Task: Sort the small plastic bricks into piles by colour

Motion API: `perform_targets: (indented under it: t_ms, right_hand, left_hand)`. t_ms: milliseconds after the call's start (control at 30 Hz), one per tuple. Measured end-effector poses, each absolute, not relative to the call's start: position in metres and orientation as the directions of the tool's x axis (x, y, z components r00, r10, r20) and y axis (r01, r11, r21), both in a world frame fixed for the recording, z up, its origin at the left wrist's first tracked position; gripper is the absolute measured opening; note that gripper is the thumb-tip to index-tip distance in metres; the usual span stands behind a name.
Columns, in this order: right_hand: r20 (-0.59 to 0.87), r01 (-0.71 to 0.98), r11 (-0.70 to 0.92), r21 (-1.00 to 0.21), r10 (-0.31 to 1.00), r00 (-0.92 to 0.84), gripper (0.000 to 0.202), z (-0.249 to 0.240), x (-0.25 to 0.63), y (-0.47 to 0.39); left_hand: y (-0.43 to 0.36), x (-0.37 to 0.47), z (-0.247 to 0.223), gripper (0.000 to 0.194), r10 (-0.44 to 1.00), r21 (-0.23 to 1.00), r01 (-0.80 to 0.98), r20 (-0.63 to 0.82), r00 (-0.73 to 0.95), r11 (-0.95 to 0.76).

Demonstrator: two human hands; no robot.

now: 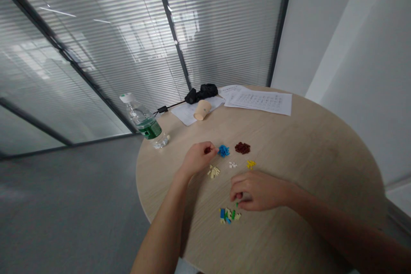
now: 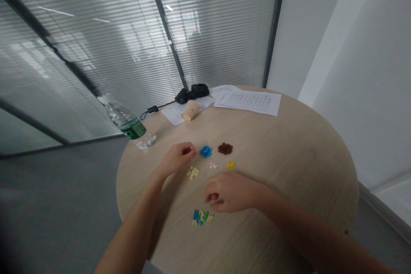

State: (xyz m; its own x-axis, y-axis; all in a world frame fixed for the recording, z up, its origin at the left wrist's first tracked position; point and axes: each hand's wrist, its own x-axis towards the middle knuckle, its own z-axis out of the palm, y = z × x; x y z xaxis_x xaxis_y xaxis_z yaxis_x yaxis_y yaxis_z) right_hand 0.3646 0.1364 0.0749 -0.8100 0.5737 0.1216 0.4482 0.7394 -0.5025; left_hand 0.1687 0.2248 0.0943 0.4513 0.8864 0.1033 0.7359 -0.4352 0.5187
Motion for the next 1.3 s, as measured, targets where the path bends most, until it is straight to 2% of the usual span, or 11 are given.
perform_targets:
  t_ms: [100, 200, 333, 433, 633, 767, 867, 933, 1033, 1167, 1300]
  right_hand:
    - [0.110, 0.425, 0.752, -0.503, 0.544, -0.832, 0.009, 0.073, 0.365, 0.138]
    - [0.138, 0.447, 0.740, -0.502, 0.579, -0.803, 0.010, 0.071, 0.368, 0.142]
    - [0.325, 0.522, 0.712, -0.469, 0.689, -0.647, 0.015, 0.074, 0.376, 0.148]
    - [0.486, 0.561, 0.701, -0.441, 0.712, -0.507, 0.015, 0.077, 0.380, 0.151]
    - [0.575, 0.573, 0.692, -0.439, 0.706, -0.413, 0.017, 0.077, 0.377, 0.150]
    - [0.599, 0.575, 0.680, -0.455, 0.712, -0.368, 0.018, 0.075, 0.376, 0.151]
    - [0.583, 0.550, 0.704, -0.449, 0.698, -0.416, 0.017, 0.074, 0.377, 0.151]
    - [0.535, 0.498, 0.734, -0.461, 0.678, -0.504, 0.016, 0.073, 0.375, 0.150]
    - [0.392, 0.406, 0.760, -0.507, 0.623, -0.676, 0.013, 0.071, 0.368, 0.143]
    - [0.251, 0.343, 0.770, -0.538, 0.535, -0.806, 0.013, 0.068, 0.359, 0.135]
    - [0.214, 0.324, 0.779, -0.537, 0.496, -0.841, 0.017, 0.069, 0.357, 0.132]
  left_hand:
    - [0.225, 0.168, 0.094, 0.031, 0.859, 0.578, 0.676, 0.092, 0.504, -0.458]
    - [0.222, 0.170, 0.096, 0.032, 0.797, 0.690, 0.567, 0.025, 0.603, -0.450]
    - [0.214, 0.176, 0.102, 0.040, 0.673, 0.810, 0.447, -0.090, 0.734, -0.379]
    - [0.207, 0.184, 0.104, 0.041, 0.589, 0.872, 0.363, -0.112, 0.800, -0.329]
    - [0.201, 0.192, 0.100, 0.033, 0.635, 0.922, 0.329, -0.131, 0.761, -0.204]
    - [0.204, 0.187, 0.102, 0.031, 0.651, 0.911, 0.353, -0.137, 0.747, -0.213]
    - [0.212, 0.177, 0.104, 0.030, 0.764, 0.818, 0.457, -0.035, 0.644, -0.348]
    - [0.219, 0.169, 0.106, 0.033, 0.858, 0.688, 0.593, 0.084, 0.506, -0.417]
    - [0.228, 0.157, 0.106, 0.031, 0.922, 0.480, 0.788, 0.202, 0.330, -0.387]
    - [0.231, 0.151, 0.105, 0.031, 0.956, 0.237, 0.931, 0.163, 0.243, -0.277]
    - [0.232, 0.148, 0.102, 0.030, 0.971, 0.146, 0.961, 0.091, 0.222, -0.233]
